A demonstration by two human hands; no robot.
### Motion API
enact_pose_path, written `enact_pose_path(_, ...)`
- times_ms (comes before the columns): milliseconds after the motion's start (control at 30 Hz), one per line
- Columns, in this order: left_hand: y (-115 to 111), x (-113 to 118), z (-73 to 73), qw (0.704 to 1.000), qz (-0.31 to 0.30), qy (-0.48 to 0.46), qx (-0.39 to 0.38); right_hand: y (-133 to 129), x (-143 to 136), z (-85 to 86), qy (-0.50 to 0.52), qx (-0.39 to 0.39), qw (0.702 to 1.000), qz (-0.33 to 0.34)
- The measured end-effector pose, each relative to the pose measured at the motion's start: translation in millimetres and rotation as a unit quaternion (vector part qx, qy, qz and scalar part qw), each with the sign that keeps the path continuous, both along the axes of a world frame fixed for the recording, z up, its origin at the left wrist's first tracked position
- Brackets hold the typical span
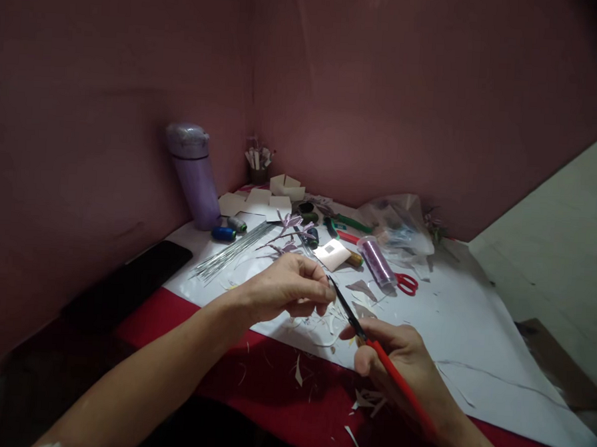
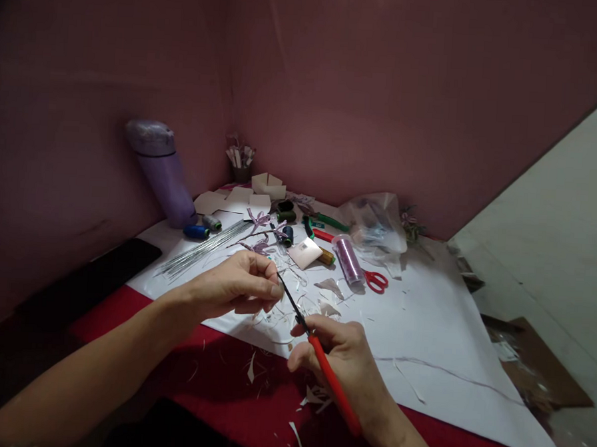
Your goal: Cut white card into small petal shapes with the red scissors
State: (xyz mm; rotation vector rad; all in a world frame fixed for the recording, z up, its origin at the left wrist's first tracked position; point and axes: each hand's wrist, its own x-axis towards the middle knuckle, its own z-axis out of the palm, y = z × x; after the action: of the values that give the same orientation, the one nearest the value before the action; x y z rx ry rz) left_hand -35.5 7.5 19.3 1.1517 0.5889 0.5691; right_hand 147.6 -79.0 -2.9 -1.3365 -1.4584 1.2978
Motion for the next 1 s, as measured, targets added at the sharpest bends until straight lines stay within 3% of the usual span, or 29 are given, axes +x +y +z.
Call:
enact_pose_path(333, 2.4, -2.9, 1.3, 1.0, -0.015, 0.01, -0.001, -0.9, 2.3, -2.5, -0.038, -0.007, 0.999, 0.016)
enact_pose_path(533, 1.6, -2.9, 1.8, 1.0, -0.017, 0.024, -0.003, -2.7, 3.3, -5.5, -0.014, 0.007, 0.998, 0.061)
enact_pose_path(1000, 0.4, -2.1, 2.8, 0.999, -0.014, 0.037, -0.004, -2.4, 1.6, -2.7, -0.03, -0.008, 0.998, 0.06)
